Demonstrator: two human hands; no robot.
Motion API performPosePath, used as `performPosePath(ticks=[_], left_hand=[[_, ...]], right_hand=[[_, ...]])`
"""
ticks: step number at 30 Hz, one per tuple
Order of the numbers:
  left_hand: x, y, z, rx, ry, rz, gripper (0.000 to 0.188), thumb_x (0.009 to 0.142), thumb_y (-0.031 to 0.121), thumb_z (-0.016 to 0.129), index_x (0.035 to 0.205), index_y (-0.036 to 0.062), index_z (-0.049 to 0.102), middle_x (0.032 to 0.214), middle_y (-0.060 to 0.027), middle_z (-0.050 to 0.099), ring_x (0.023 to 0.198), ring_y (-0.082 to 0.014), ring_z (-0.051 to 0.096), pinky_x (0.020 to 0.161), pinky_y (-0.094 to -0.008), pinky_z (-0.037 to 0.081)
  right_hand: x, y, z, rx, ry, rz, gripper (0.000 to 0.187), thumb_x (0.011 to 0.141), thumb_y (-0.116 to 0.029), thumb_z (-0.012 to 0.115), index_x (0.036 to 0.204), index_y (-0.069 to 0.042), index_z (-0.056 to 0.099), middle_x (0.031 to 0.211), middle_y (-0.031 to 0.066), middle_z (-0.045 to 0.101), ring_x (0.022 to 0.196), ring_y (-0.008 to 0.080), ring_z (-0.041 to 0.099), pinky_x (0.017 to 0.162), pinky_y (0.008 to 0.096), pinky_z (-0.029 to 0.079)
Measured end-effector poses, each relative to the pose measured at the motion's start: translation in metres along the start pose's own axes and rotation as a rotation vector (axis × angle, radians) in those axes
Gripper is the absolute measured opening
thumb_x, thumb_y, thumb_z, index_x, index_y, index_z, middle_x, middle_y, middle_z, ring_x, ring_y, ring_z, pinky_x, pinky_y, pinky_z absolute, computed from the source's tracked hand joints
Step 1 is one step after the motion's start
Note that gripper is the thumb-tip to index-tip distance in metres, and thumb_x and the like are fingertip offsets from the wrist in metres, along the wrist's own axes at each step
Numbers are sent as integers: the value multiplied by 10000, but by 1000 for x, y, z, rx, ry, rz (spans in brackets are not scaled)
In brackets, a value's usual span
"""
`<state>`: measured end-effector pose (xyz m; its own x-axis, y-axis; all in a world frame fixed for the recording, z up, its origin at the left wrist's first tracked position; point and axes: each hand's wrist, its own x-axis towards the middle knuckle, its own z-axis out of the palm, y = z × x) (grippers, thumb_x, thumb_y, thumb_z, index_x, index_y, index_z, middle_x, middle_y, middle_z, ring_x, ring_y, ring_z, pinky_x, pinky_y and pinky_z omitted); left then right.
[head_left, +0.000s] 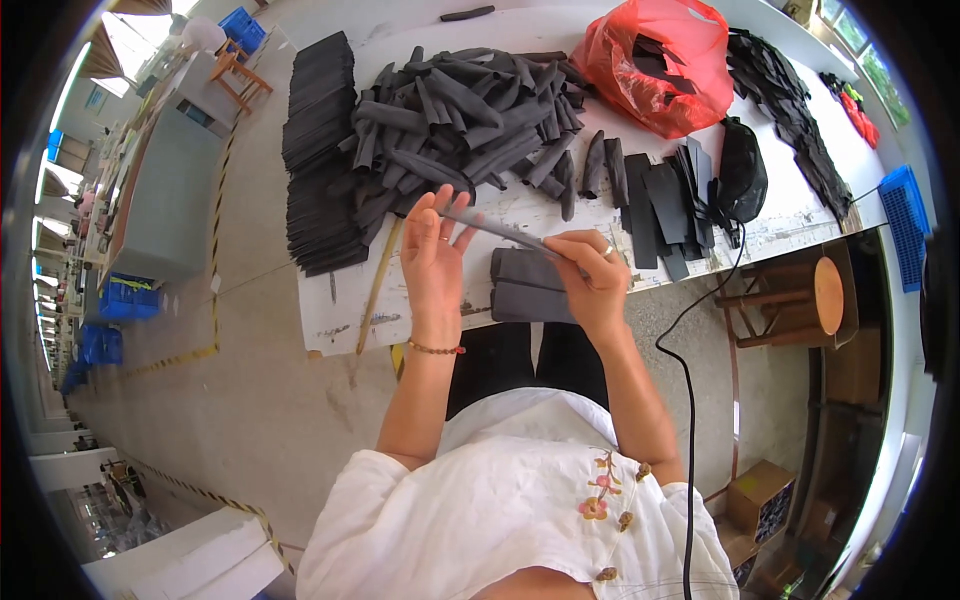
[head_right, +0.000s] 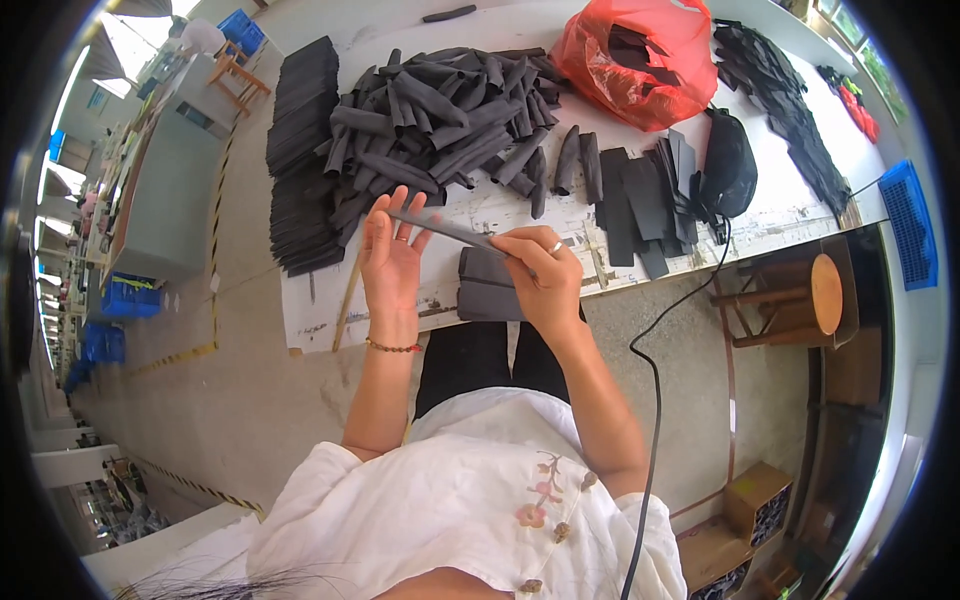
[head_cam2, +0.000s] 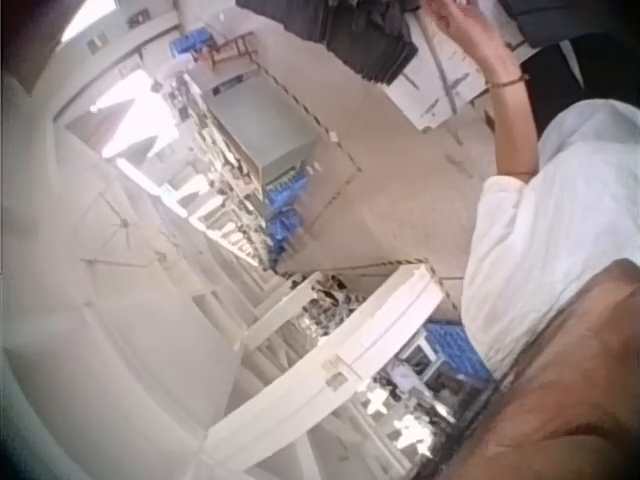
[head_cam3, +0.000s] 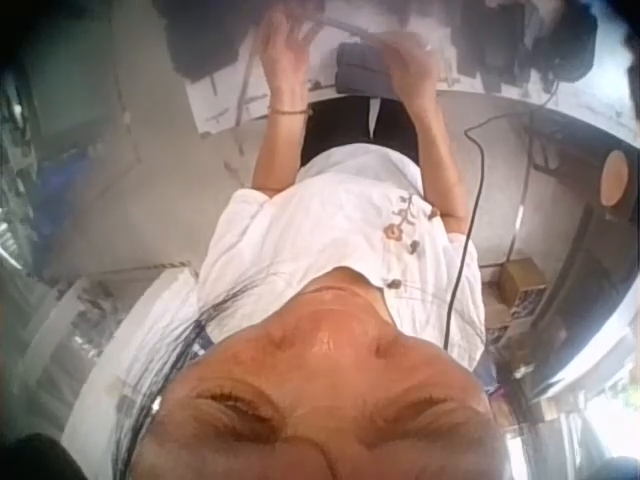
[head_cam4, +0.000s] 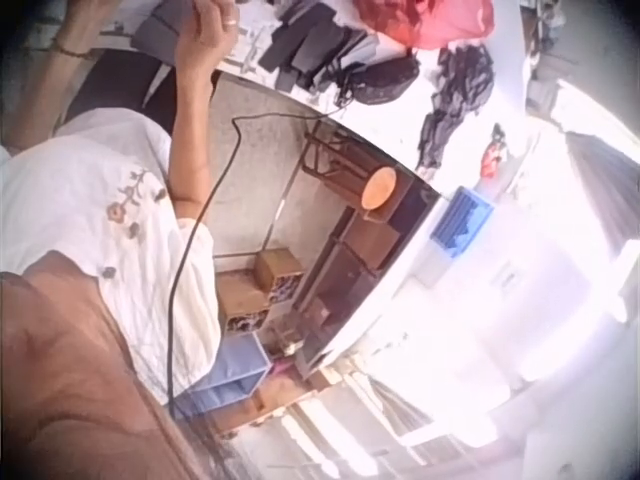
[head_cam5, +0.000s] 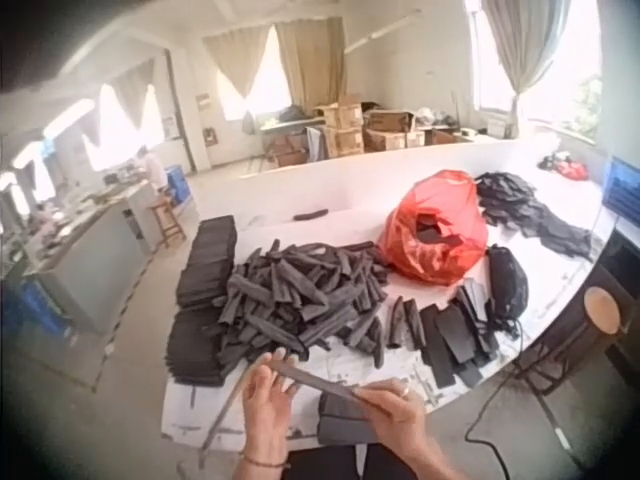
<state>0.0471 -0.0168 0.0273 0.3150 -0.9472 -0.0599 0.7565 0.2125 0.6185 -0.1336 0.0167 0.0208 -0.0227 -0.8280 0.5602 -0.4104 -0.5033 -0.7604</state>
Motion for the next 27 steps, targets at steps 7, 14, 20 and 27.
performPosePath(ticks=[7, 14, 20, 27], left_hand=[[-6, 2, -26, 205, 13, -323, 184, 919, 151, 634, 924, -33, 625, 899, -146, 680, 784, -244, 682, 740, -358, 596], [-5, -10, -37, 265, -11, -273, 138, 893, 95, 652, 895, -38, 615, 844, -146, 668, 747, -256, 680, 729, -365, 599], [-9, -15, -33, 549, -118, -316, 146, 881, 110, 656, 891, -30, 617, 786, -104, 655, 689, -205, 660, 650, -273, 547], [-12, -54, -67, 1372, -222, 195, 253, 754, 183, 755, 907, 19, 636, 846, -78, 607, 735, -197, 583, 684, -342, 490]], right_hand=[[3, 10, -13, -207, -41, -412, 366, 654, 133, 672, 968, -52, 709, 990, 79, 642, 838, 243, 624, 682, 298, 517], [-10, 21, -11, 477, -8, 600, 226, 941, -150, 608, 1038, 50, 647, 971, 58, 625, 812, 84, 582, 691, 261, 490], [-17, 34, -27, 384, 34, 749, 141, 879, -110, 671, 934, 20, 673, 712, -6, 606, 595, 65, 525, 561, 210, 418], [-55, 64, -30, -21, 2, 776, 210, 841, -122, 700, 987, 26, 669, 673, 22, 612, 602, 82, 537, 561, 251, 437]])
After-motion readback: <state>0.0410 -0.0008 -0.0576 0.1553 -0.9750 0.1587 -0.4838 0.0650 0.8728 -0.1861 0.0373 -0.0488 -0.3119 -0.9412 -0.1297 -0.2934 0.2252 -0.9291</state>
